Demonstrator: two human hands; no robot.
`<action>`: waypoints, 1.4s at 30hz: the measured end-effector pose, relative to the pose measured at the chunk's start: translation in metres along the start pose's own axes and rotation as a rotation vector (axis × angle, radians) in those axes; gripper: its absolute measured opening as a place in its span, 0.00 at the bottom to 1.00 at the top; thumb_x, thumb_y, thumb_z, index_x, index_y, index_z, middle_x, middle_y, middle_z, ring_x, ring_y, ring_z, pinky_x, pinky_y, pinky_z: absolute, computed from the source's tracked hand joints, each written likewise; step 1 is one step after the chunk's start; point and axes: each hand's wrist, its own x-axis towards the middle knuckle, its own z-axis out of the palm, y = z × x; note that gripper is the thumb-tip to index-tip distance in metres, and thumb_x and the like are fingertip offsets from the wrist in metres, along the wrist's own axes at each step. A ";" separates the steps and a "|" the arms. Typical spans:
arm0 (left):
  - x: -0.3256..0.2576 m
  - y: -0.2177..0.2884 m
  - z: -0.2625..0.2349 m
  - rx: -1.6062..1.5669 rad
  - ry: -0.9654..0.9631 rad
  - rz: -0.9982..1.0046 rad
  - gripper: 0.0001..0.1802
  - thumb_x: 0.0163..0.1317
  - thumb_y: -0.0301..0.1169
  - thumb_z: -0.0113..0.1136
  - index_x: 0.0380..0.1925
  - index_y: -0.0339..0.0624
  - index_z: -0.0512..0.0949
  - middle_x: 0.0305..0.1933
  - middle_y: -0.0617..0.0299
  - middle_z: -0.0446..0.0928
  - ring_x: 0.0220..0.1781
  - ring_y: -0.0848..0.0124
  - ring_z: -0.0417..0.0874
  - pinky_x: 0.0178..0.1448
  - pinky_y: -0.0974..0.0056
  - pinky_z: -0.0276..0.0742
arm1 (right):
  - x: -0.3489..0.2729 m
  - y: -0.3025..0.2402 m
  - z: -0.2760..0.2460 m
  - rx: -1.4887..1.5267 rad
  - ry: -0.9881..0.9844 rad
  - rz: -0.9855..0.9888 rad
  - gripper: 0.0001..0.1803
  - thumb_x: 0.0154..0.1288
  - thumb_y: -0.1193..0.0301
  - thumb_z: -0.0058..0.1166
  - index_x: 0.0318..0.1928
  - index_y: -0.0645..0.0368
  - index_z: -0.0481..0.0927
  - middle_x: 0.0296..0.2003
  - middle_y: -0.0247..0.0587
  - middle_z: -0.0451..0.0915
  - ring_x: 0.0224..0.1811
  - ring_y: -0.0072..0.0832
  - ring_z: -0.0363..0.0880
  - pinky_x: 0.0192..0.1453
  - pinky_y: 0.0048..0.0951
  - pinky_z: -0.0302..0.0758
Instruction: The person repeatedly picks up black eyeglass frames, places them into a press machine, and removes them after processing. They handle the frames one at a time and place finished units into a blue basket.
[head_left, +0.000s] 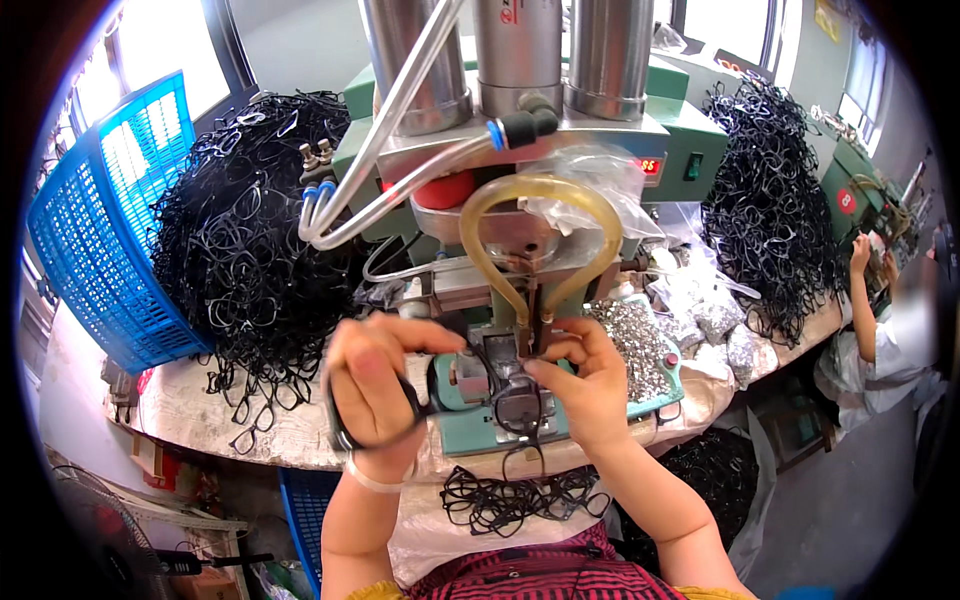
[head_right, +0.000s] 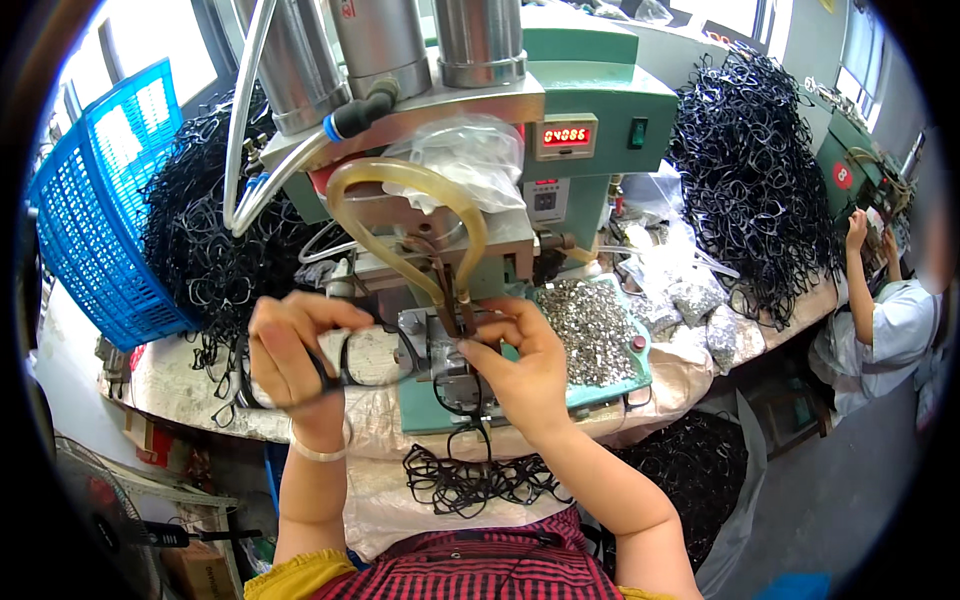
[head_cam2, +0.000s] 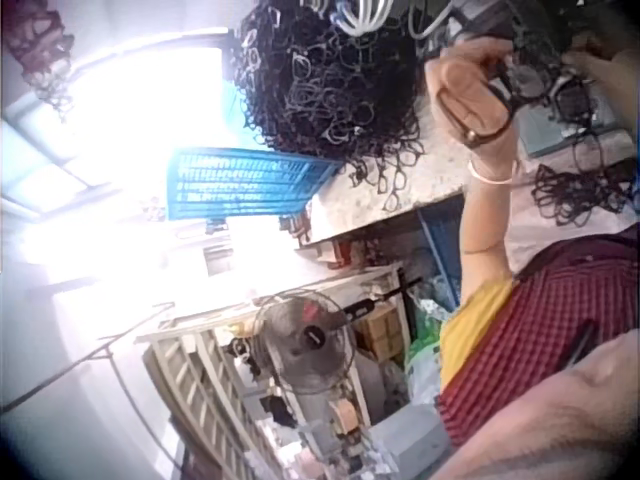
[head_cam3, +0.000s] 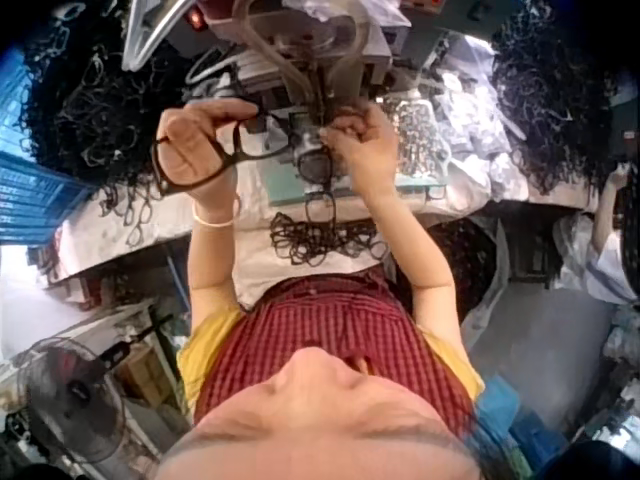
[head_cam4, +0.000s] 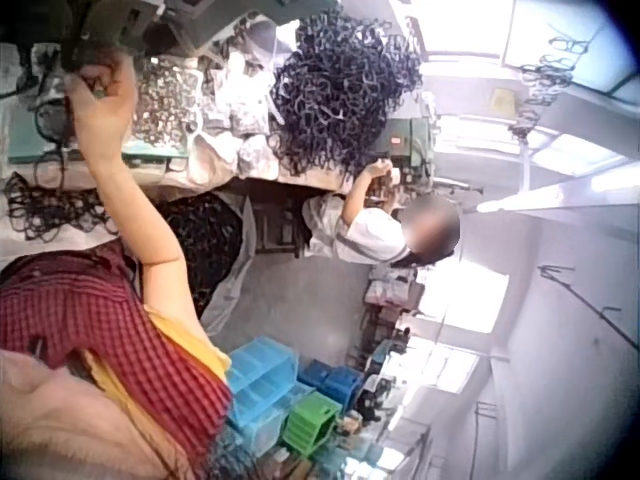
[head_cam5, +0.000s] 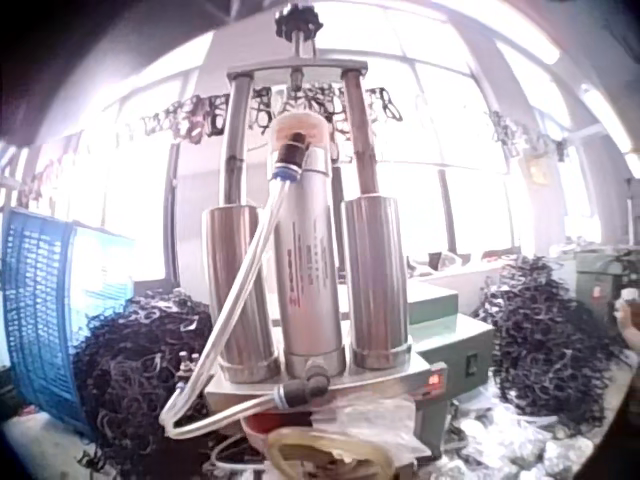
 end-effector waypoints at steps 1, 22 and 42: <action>0.002 0.001 0.004 -0.026 0.041 -0.010 0.28 0.79 0.50 0.31 0.26 0.41 0.62 0.24 0.45 0.78 0.26 0.66 0.80 0.34 0.68 0.78 | -0.001 -0.002 0.003 0.027 0.014 -0.003 0.26 0.56 0.83 0.64 0.57 0.66 0.73 0.39 0.37 0.83 0.42 0.18 0.80 0.51 0.20 0.73; -0.044 0.009 -0.006 -0.007 -0.006 0.056 0.29 0.80 0.45 0.28 0.18 0.46 0.63 0.20 0.58 0.75 0.22 0.72 0.73 0.29 0.67 0.68 | -0.028 -0.018 -0.007 -0.077 0.010 -0.026 0.25 0.59 0.86 0.52 0.60 0.65 0.72 0.49 0.40 0.82 0.49 0.28 0.79 0.57 0.28 0.73; -0.112 -0.069 0.009 0.195 -0.502 0.443 0.06 0.69 0.29 0.47 0.43 0.40 0.67 0.41 0.48 0.82 0.38 0.50 0.81 0.54 0.37 0.77 | 0.009 0.060 -0.128 -1.040 0.332 -0.448 0.04 0.46 0.75 0.64 0.26 0.57 0.84 0.27 0.40 0.80 0.36 0.41 0.79 0.41 0.41 0.76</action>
